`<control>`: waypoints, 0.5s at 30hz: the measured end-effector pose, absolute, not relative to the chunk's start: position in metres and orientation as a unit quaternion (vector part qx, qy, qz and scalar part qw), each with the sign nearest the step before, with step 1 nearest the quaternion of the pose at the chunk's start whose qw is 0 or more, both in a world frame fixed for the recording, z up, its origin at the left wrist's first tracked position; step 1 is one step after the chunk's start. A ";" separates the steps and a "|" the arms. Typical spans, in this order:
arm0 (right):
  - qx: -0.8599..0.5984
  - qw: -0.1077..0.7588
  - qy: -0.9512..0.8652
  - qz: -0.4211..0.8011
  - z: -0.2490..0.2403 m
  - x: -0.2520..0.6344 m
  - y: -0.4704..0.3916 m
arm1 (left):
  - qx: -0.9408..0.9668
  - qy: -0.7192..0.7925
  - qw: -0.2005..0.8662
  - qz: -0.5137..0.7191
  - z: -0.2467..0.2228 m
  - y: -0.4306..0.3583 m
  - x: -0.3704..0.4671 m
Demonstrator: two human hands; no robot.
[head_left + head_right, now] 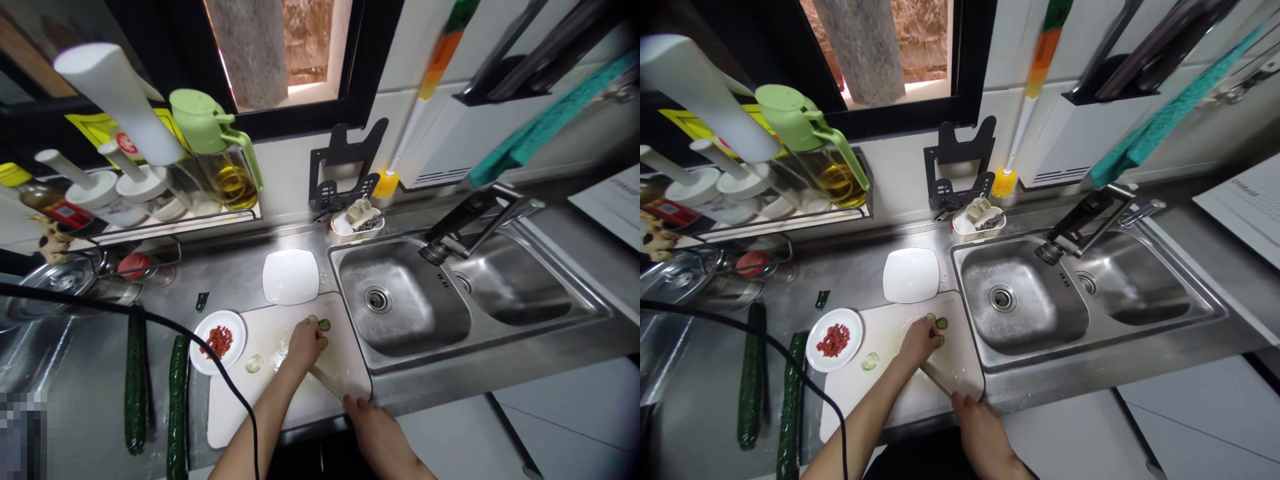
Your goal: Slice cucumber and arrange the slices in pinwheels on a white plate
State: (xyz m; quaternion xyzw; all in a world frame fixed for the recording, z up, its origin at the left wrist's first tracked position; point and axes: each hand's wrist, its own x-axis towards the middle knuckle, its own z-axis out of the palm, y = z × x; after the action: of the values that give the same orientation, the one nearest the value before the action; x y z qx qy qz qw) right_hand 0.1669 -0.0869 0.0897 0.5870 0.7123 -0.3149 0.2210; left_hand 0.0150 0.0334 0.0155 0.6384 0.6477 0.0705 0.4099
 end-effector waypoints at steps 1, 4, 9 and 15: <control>0.586 0.219 0.714 -0.314 0.089 0.167 -0.087 | 0.637 0.647 0.413 0.073 0.016 0.033 0.015; 0.588 0.216 0.717 -0.305 0.087 0.168 -0.088 | 0.632 0.645 0.422 0.079 0.019 0.030 0.011; 0.584 0.212 0.721 -0.307 0.087 0.168 -0.088 | 0.577 0.671 0.441 0.149 0.021 0.016 -0.010; 0.579 0.224 0.719 -0.313 0.096 0.167 -0.084 | 0.526 0.715 0.423 0.183 0.016 -0.008 -0.041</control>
State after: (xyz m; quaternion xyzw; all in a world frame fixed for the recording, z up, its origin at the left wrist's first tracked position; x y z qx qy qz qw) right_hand 0.1671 -0.0836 0.0958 0.5791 0.7188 -0.3132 0.2235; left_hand -0.0413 -0.0077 0.0164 0.5259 0.7147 0.1828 0.4233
